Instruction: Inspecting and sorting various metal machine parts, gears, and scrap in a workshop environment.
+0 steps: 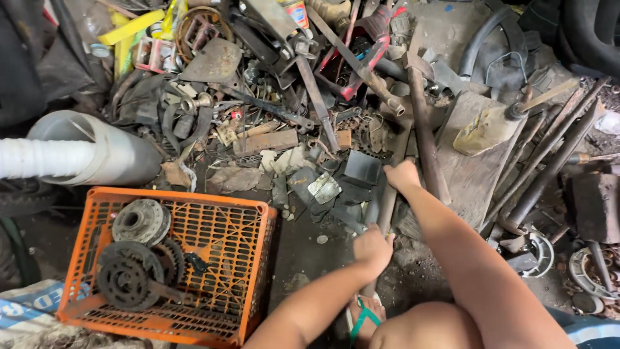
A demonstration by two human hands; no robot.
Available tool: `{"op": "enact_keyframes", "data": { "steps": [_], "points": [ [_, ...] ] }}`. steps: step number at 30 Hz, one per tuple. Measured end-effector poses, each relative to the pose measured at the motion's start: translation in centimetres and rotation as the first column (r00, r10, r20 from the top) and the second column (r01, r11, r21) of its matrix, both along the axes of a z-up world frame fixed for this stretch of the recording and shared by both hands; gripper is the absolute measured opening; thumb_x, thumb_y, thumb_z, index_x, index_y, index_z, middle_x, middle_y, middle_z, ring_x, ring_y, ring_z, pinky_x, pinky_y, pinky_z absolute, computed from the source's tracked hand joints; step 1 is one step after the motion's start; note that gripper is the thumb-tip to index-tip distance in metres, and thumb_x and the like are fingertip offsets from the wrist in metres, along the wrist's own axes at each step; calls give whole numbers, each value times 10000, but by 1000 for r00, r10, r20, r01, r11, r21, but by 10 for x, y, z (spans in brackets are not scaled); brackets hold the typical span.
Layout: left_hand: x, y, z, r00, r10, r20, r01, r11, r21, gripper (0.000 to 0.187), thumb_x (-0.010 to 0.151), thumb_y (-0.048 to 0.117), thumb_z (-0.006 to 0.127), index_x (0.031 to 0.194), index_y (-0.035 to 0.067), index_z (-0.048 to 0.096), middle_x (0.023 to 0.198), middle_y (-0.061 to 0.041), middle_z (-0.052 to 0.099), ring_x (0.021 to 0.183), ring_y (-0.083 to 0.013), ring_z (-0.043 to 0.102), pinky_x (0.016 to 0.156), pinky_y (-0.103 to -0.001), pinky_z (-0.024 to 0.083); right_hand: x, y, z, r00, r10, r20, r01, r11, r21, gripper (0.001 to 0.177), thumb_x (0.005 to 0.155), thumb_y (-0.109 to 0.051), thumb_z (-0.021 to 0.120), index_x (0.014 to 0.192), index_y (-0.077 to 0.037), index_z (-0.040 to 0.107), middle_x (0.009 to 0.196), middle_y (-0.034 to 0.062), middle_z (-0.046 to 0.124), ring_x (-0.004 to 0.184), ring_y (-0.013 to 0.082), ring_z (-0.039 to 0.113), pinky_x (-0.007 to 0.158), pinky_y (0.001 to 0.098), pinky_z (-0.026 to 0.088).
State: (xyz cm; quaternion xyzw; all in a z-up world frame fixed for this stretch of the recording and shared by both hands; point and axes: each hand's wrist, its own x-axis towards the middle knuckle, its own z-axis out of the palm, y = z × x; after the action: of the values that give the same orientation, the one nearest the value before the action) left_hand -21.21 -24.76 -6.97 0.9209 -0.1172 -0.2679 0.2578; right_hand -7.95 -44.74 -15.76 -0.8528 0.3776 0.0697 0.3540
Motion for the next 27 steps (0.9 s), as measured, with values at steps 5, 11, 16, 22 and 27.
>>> {"op": "enact_keyframes", "data": {
  "steps": [5,11,16,22,27],
  "points": [
    [-13,-44,-6,999,25,-26,-25,1000,-8,572,980,505,655,1121,-44,574,869,-216,734,825,-386,735,718,-473,579,-4,-8,44,990,-50,-134,47,999,-25,877,845,-332,759,1424,176,340,1273,403,599,1205,506,611,1047,481,487],
    [-1,-92,-2,977,60,-202,-74,995,-66,643,932,566,666,1117,-44,587,955,-235,730,902,-411,724,770,-501,570,-8,-29,38,999,-21,-48,14,989,-150,667,898,-282,716,1360,118,450,1292,382,596,1216,513,600,1045,512,481],
    [62,-80,-15,960,-168,-224,130,976,-176,683,885,596,653,1156,-31,666,1071,-277,705,1007,-441,695,884,-537,536,2,-27,13,502,482,-718,-864,305,-400,261,1049,-184,556,1166,0,699,1239,192,703,1228,356,649,1113,485,497],
    [161,-64,-27,975,-217,40,217,976,-6,353,932,410,639,1035,91,751,1069,-194,749,1004,-376,731,879,-515,569,45,-2,73,880,468,-74,-418,693,-587,214,908,-115,568,1053,-59,715,1143,182,638,1081,362,622,863,445,553],
    [192,-20,18,906,-235,351,230,972,55,252,876,278,738,1041,88,725,1129,-124,696,1134,-331,624,946,-476,491,36,-7,49,738,649,-184,-602,510,-615,219,874,-109,585,1073,-80,673,1163,127,619,1147,317,595,909,437,534]
  ]
}}
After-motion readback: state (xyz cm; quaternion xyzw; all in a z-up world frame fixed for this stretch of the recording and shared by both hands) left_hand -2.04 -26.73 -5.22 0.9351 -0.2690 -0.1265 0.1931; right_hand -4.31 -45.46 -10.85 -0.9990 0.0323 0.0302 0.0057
